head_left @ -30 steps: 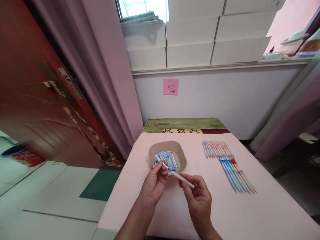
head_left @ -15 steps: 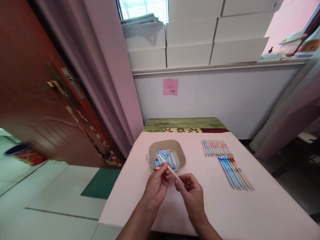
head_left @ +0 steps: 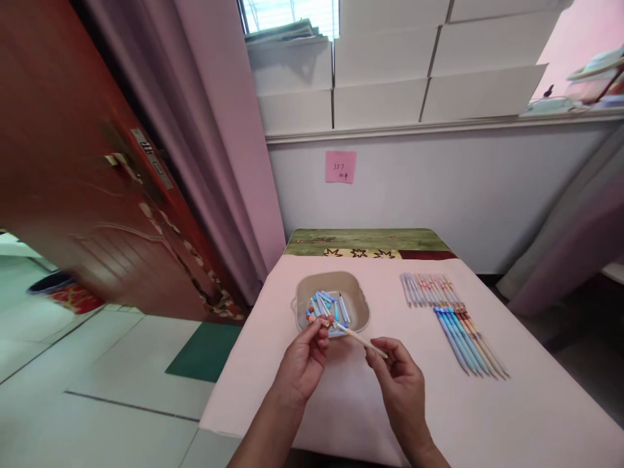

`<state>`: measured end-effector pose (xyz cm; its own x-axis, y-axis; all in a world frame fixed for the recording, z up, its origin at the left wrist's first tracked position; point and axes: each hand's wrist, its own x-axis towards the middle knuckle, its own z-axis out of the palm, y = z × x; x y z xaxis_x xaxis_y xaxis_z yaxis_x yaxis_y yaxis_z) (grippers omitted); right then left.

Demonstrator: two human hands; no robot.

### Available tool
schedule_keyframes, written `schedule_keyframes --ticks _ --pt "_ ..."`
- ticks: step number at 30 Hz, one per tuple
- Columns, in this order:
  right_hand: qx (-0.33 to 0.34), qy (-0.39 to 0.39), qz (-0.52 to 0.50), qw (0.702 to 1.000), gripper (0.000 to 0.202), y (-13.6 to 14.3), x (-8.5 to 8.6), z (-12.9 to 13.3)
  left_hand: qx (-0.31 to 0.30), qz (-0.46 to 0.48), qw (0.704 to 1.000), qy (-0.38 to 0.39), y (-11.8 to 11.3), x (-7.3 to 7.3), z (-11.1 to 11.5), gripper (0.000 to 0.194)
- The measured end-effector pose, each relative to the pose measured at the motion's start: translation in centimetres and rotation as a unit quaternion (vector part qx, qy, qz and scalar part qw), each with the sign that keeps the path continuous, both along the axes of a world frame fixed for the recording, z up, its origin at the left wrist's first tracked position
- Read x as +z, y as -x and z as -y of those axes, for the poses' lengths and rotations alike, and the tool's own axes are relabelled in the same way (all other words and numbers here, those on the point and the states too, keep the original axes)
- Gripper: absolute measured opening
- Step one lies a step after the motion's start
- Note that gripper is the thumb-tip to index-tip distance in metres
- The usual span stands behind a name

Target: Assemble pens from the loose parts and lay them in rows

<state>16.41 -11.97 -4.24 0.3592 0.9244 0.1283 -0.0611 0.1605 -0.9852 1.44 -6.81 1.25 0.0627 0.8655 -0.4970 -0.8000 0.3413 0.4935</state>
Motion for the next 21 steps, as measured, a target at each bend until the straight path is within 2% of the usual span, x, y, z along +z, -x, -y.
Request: schedule_keyframes --ticks 6,12,15,21 --pt "-0.033 -0.051 0.151 0.987 0.019 0.5 0.3 0.1 -0.007 -0.015 1.000 -0.014 -0.1 -0.2 0.3 0.009" --pt "-0.033 -0.072 0.192 0.978 0.014 1.0 0.5 0.0 -0.014 -0.065 0.997 -0.042 -0.8 -0.4 1.0 0.006" --pt "-0.036 -0.084 0.209 0.974 0.013 1.1 0.9 -0.1 -0.023 -0.090 0.994 -0.063 -1.1 -0.5 1.4 0.013" --pt "-0.047 -0.129 0.243 0.960 0.011 1.3 1.3 0.0 -0.023 -0.117 0.991 -0.058 -0.9 -0.6 1.4 0.022"
